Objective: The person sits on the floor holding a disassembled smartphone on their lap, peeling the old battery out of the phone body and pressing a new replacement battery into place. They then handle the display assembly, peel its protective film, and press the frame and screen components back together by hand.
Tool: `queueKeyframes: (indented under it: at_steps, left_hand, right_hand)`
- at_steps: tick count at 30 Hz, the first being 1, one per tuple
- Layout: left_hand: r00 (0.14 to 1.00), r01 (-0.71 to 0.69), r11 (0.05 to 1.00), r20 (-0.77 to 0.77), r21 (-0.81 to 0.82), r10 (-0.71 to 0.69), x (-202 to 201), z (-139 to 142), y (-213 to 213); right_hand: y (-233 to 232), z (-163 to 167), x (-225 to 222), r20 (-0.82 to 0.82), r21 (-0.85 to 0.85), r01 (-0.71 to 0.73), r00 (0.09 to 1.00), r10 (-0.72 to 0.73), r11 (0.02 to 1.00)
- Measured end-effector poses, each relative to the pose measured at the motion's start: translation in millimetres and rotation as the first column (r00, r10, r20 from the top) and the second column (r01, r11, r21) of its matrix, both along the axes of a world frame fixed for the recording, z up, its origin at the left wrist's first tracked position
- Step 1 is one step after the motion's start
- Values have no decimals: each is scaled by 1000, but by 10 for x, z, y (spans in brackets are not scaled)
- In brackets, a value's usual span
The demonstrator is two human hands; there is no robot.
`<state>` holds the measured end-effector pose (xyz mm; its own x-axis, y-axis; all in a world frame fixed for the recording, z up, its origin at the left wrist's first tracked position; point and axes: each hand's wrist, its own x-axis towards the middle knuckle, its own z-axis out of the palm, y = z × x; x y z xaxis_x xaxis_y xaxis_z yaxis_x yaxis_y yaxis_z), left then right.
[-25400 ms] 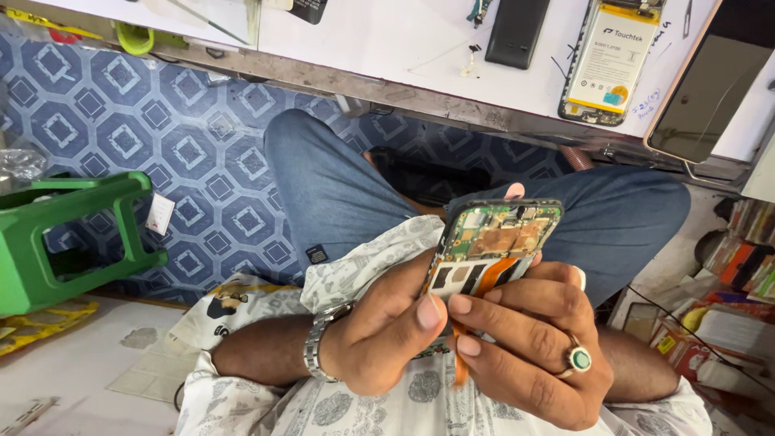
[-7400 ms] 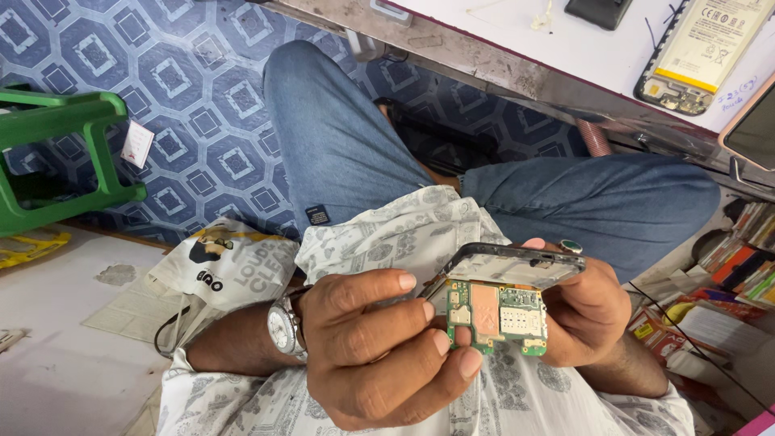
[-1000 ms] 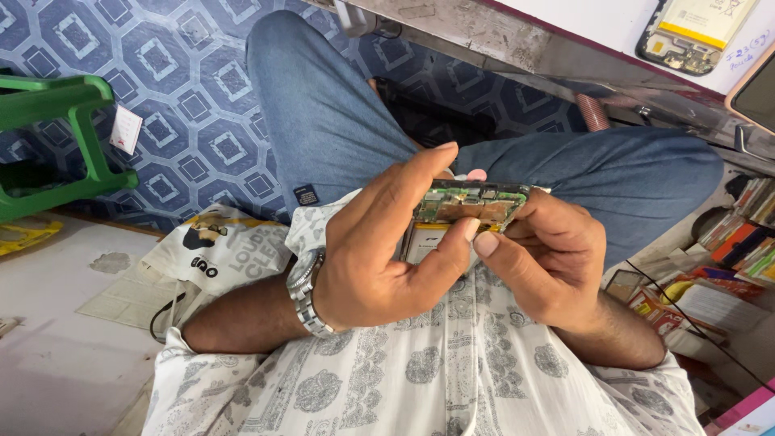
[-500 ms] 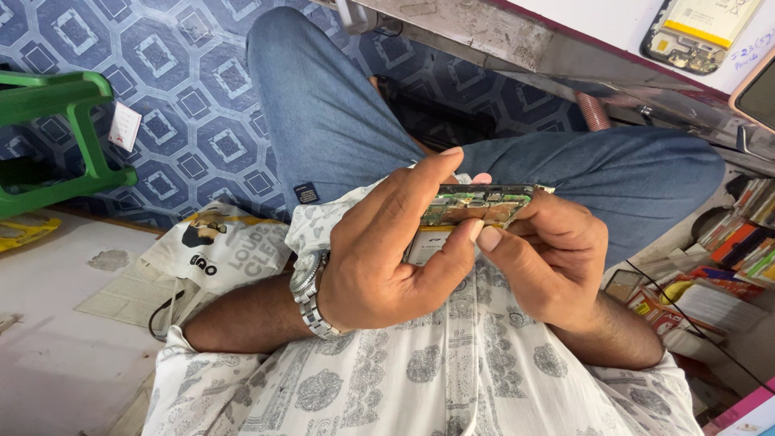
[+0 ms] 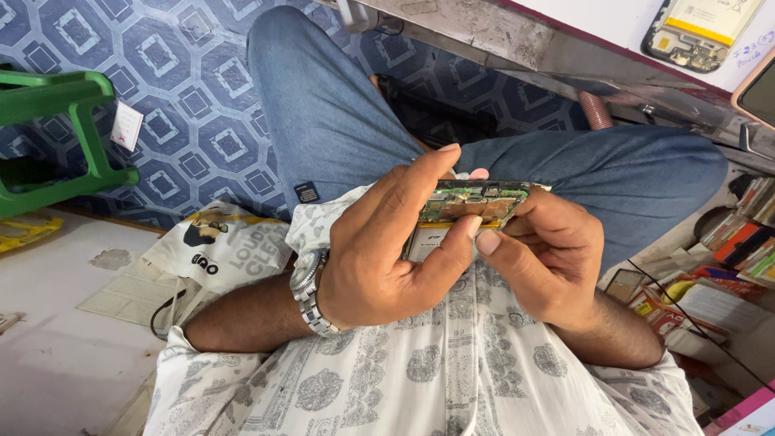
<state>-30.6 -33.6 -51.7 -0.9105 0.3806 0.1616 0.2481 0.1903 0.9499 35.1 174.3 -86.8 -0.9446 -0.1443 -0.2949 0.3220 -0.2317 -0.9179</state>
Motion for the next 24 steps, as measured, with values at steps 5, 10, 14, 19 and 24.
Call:
queueKeyframes:
  at_steps: [5,10,14,19,24]
  left_hand:
    - [1000,1,1000,28,-7,-1,13,-12,-8]
    - [998,-13,1000,69,3,12,16,-48,-9]
    - [996,-18,1000,90,-16,20,12,-103,-37]
    - [983,-74,997,169,14,70,14,-172,-89]
    - [931,-121,966,364,230,29,-28,-246,-103]
  right_hand:
    - [0,-12,3,28,-5,1,1000,-1,1000]
    - [-18,2,-36,89,9,-3,996,2,1000]
    - [-50,-5,-56,-4,-3,-59,998,59,998]
    - [-115,-87,-27,40,6,-133,990,133,991]
    - [-146,-206,-18,169,-55,-87,981,95,995]
